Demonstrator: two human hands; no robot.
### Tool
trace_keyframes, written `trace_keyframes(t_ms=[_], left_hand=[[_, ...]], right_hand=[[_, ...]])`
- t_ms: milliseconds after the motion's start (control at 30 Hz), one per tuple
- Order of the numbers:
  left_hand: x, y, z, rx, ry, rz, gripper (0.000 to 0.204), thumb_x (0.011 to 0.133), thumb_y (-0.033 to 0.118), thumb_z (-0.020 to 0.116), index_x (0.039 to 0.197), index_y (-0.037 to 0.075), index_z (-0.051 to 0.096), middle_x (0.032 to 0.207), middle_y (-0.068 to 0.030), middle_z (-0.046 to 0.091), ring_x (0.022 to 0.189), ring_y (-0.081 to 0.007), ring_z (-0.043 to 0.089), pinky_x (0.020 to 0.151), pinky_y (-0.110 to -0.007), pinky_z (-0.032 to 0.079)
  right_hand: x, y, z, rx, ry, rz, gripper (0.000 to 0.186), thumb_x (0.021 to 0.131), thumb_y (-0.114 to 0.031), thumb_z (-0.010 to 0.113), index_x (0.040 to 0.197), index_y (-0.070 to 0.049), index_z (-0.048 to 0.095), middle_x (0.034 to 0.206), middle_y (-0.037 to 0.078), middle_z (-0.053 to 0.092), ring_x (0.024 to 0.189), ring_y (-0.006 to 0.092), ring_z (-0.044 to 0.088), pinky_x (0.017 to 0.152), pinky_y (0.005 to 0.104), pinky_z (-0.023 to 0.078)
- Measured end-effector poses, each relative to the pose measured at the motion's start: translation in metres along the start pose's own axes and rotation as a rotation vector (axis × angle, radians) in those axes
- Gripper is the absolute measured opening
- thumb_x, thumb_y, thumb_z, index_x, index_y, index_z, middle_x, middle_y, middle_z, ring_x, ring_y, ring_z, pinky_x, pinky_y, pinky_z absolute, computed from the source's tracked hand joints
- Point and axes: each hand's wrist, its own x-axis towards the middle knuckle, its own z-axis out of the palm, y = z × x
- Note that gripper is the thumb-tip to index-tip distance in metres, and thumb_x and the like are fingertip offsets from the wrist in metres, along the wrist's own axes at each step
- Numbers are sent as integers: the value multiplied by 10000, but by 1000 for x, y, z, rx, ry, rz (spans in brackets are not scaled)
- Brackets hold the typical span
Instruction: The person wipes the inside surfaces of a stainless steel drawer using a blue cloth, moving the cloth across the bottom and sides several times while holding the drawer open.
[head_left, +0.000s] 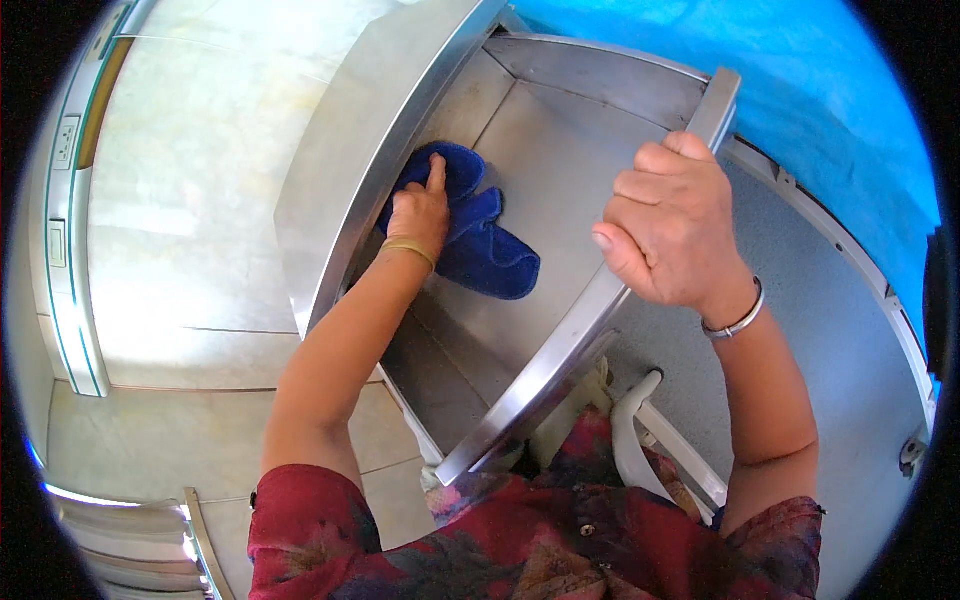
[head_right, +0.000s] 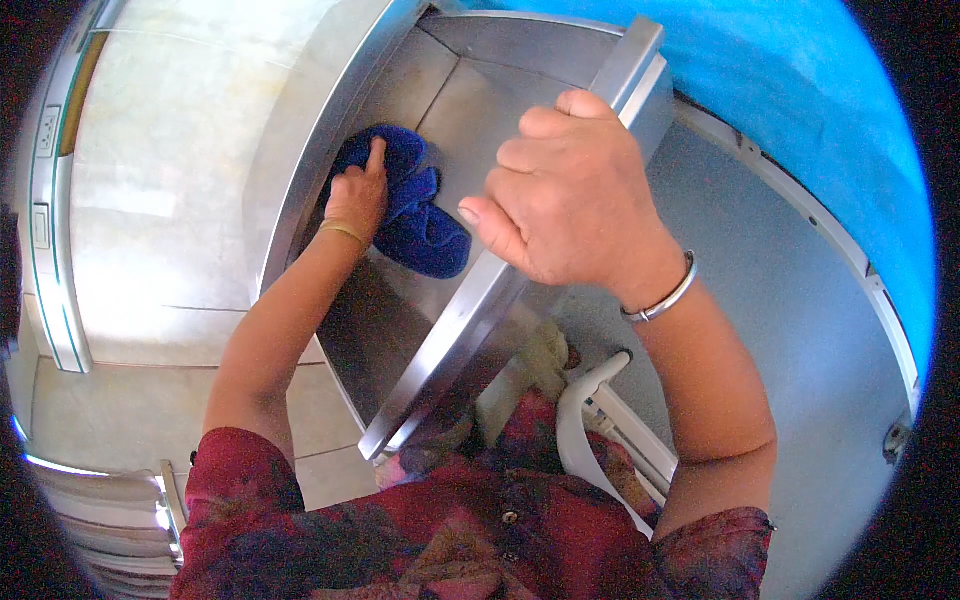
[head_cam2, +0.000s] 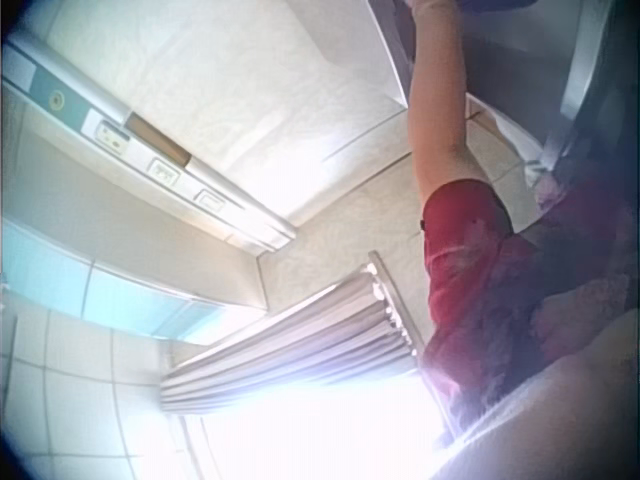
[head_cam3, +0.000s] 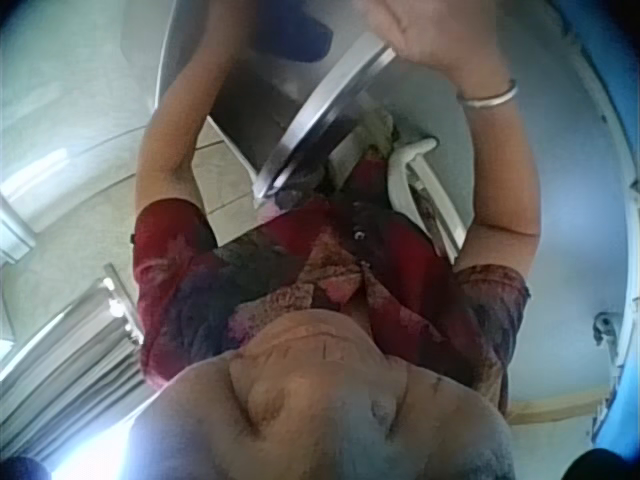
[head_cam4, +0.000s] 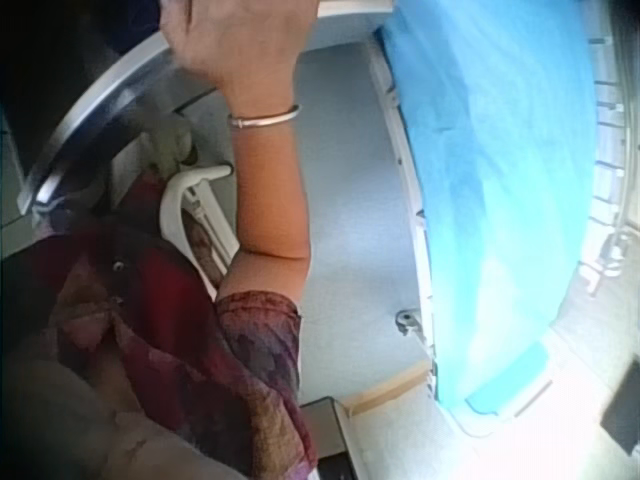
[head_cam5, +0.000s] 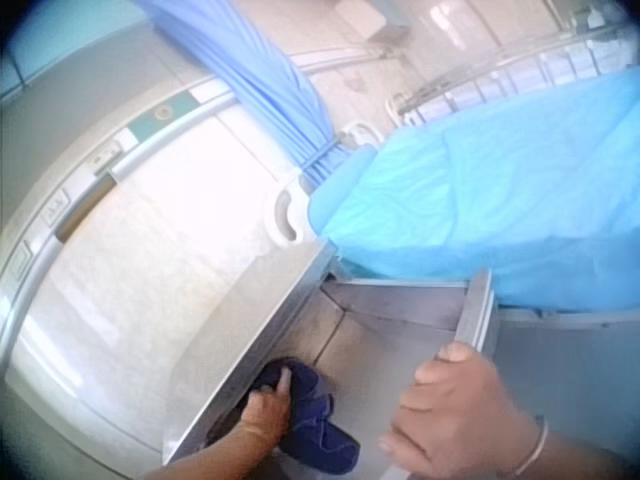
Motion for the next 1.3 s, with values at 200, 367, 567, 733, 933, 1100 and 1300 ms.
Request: trace_keyframes(t_ms=[200,367,567,733,933,1100,1300], left_hand=[[55,1,-25,-177,-9,-73,525,842,124,442,1331,0,299,1212,-147,511,707,-218,662,584,-338,520],[98,1,-50,-311,42,-144,551,853,110,419,1343,-31,210,870,-172,656,736,-265,662,640,-362,515],[53,11,-31,-234,19,-22,477,816,113,461,1248,-71,382,1109,-204,566,722,-263,658,633,-352,514],[5,-5,-38,-395,-210,66,322,812,105,453,1096,-3,557,1163,-174,528,816,-288,637,696,-396,507],[-52,-20,-78,-931,265,-28,205,762,134,577,956,73,608,1029,-107,572,852,-300,601,715,-402,491],[-73,-21,-79,-997,612,86,129,723,89,612,840,38,632,974,-107,598,802,-309,571,739,-371,467],[-75,-30,-69,-2460,286,-248,132,829,86,538,837,6,642,750,6,615,687,-70,547,641,-230,439]], right_hand=[[4,-4,0,11,-11,14,281,663,-263,622,479,-111,474,520,20,405,562,196,412,576,331,319],[5,-2,-1,23,-14,-5,273,667,-263,618,493,-111,472,532,25,412,572,199,414,578,334,321],[3,0,-4,14,-17,-27,272,684,-251,607,499,-109,467,531,26,409,569,200,410,576,335,322],[3,-1,-4,26,16,-6,259,694,-240,596,504,-110,480,526,27,409,558,203,408,570,336,318],[6,-5,-15,-11,-25,-4,264,717,-246,573,509,-107,488,516,34,416,559,212,412,580,336,327],[14,-10,-20,-53,-197,14,269,743,-237,554,520,-95,506,532,52,458,581,230,449,606,349,347],[33,-17,-35,43,-472,71,237,769,-234,544,586,-82,548,598,72,530,629,255,494,628,370,388]])
